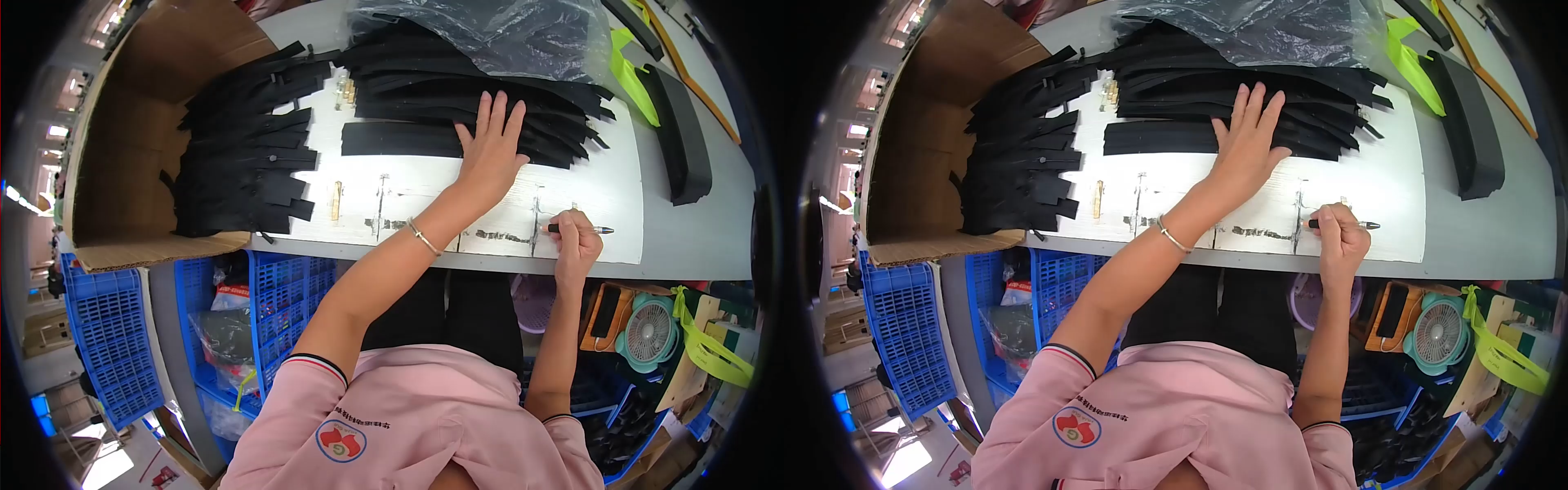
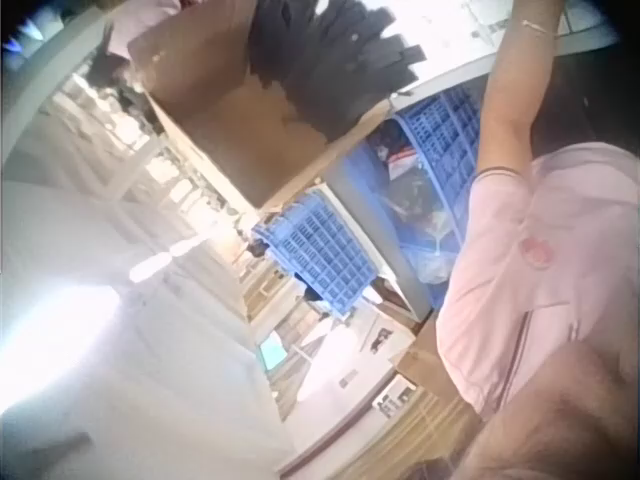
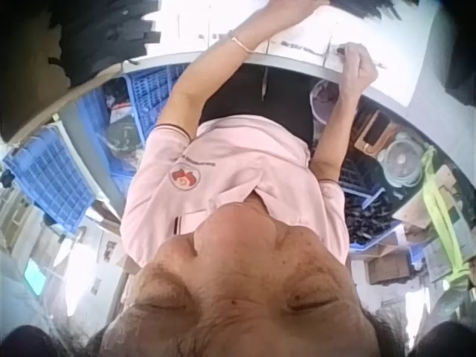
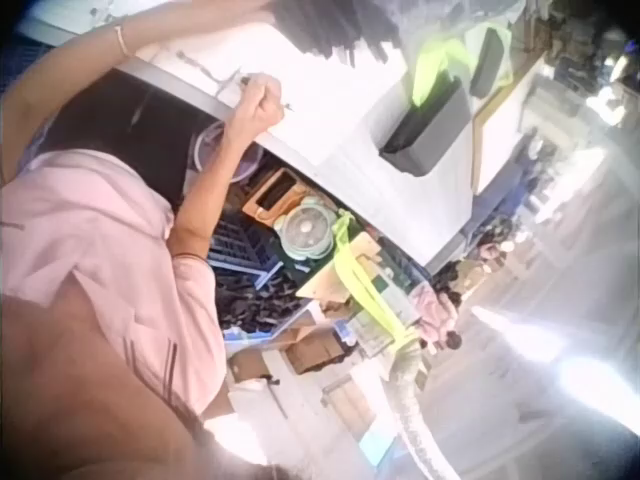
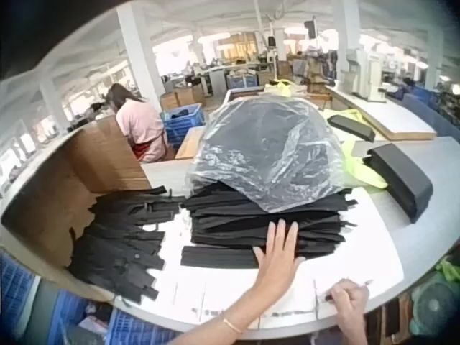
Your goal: Mark black zipper or fabric strips using a template and a pen on a workbench.
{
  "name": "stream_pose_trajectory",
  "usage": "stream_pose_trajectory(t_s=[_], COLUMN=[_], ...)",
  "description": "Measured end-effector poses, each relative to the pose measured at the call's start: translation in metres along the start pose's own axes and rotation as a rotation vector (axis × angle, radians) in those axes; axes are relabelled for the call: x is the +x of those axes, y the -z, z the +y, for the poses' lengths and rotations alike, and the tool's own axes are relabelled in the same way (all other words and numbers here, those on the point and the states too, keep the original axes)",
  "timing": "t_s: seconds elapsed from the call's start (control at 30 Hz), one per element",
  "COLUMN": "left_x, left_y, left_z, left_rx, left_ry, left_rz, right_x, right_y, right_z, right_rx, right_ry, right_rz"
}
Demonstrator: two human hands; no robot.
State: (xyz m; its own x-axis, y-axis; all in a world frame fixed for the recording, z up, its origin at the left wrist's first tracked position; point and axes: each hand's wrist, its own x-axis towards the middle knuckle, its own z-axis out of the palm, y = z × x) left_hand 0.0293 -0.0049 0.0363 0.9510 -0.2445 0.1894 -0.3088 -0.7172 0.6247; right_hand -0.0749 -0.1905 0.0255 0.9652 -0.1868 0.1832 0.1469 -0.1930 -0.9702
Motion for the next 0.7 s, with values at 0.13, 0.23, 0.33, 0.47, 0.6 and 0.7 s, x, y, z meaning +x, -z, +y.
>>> stream_pose_trajectory(t_s=[0.13, 0.23, 0.33, 0.47, 0.6, 0.7], left_x=[-0.019, -0.056, -0.099, -0.135, -0.147, -0.139], left_y=[0.013, 0.035, 0.08, 0.142, 0.175, 0.17], left_z=[-0.001, -0.029, -0.07, -0.135, -0.172, -0.154], left_rx=[-0.082, -0.118, 0.14, 0.527, 0.58, 0.495], left_ry=[-0.047, -0.145, -0.077, 0.116, 0.251, 0.198], left_rz=[0.029, 0.174, 0.299, 0.383, 0.434, 0.477], right_x=[0.003, 0.005, 0.005, 0.005, 0.005, 0.004], right_y=[0.0, 0.001, -0.002, -0.004, -0.004, -0.002], right_z=[0.006, 0.0, -0.007, -0.002, -0.001, 0.002], right_rx=[0.025, -0.027, -0.023, -0.014, -0.013, -0.027], right_ry=[-0.03, -0.047, -0.05, -0.022, -0.031, -0.029], right_rz=[0.027, 0.013, 0.039, 0.051, 0.038, 0.053])
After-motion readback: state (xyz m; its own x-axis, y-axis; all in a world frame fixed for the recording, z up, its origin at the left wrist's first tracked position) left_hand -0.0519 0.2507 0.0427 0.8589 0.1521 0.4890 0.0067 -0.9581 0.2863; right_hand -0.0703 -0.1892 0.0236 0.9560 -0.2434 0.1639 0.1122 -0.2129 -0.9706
